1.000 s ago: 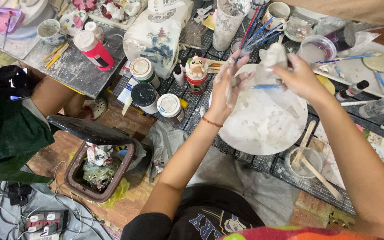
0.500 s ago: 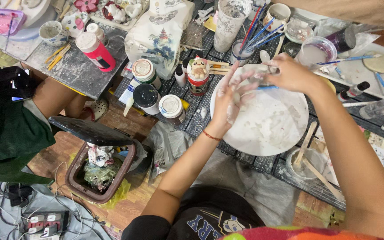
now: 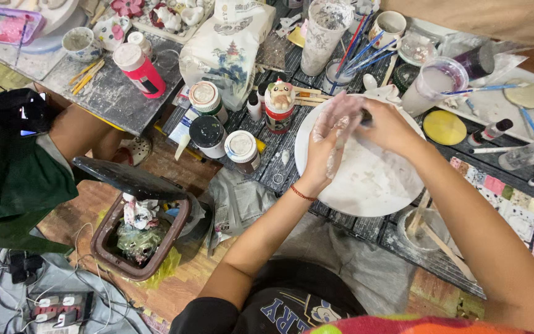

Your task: The person takes a lump of white clay from a plastic bag and kneads it on a white plate. They then roll the clay between their palms to form a small cylindrical shape and place it on the plate.

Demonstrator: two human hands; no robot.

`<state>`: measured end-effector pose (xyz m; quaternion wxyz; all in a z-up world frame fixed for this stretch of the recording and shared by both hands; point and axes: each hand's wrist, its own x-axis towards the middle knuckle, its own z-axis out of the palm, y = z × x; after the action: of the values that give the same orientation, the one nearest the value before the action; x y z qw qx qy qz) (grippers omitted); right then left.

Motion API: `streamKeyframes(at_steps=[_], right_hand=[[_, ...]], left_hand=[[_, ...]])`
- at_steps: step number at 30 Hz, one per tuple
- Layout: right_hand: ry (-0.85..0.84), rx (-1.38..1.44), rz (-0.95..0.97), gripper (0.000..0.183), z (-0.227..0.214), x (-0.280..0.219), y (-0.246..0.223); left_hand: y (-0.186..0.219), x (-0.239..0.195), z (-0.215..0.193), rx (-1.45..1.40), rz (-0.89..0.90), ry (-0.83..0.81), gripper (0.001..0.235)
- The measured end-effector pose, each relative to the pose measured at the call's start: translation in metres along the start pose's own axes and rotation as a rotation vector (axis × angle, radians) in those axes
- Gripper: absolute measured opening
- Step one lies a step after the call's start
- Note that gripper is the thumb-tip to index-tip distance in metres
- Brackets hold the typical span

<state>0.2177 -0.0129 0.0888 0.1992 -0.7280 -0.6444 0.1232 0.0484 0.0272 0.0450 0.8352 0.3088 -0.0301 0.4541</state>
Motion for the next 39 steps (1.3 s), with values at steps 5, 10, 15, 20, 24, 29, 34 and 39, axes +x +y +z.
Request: streamKeyframes(at_steps=[5, 10, 15, 20, 24, 29, 34, 39], right_hand=[[0.246, 0.803, -0.025, 0.068, 0.009, -0.003, 0.006], [0.570, 0.528, -0.056, 0.060, 0.019, -0.022, -0.049], [0.590, 0.167, -0.262, 0.063, 0.033, -0.073, -0.115], [0.584, -0.162, -0.195, 0.080, 0.011, -0.094, -0.125], [0.859, 0.010, -0.191, 0.095, 0.010, -0.110, -0.134], [0.994, 0.346, -0.287, 0.094, 0.036, -0.131, -0.127], [1.038, 0.160, -0.104, 0.089, 0.017, -0.115, -0.092], [0.668, 0.356, -0.037, 0.039, -0.024, -0.077, -0.073]], left_hand=[[-0.008, 0.003, -0.013, 0.070, 0.091, -0.062, 0.058], [-0.061, 0.004, -0.003, 0.072, 0.073, -0.057, 0.056], [0.005, 0.003, 0.032, 0.244, 0.115, -0.149, 0.070], [0.029, -0.031, 0.086, 0.142, 0.071, -0.299, 0.092], [0.033, -0.036, 0.093, 0.423, 0.278, -0.419, 0.105], [0.005, -0.041, 0.073, 0.403, 0.273, -0.532, 0.108], [-0.029, -0.099, 0.064, 0.395, 0.010, -0.140, 0.058], [-0.016, -0.054, 0.022, 0.278, 0.021, 0.378, 0.033]])
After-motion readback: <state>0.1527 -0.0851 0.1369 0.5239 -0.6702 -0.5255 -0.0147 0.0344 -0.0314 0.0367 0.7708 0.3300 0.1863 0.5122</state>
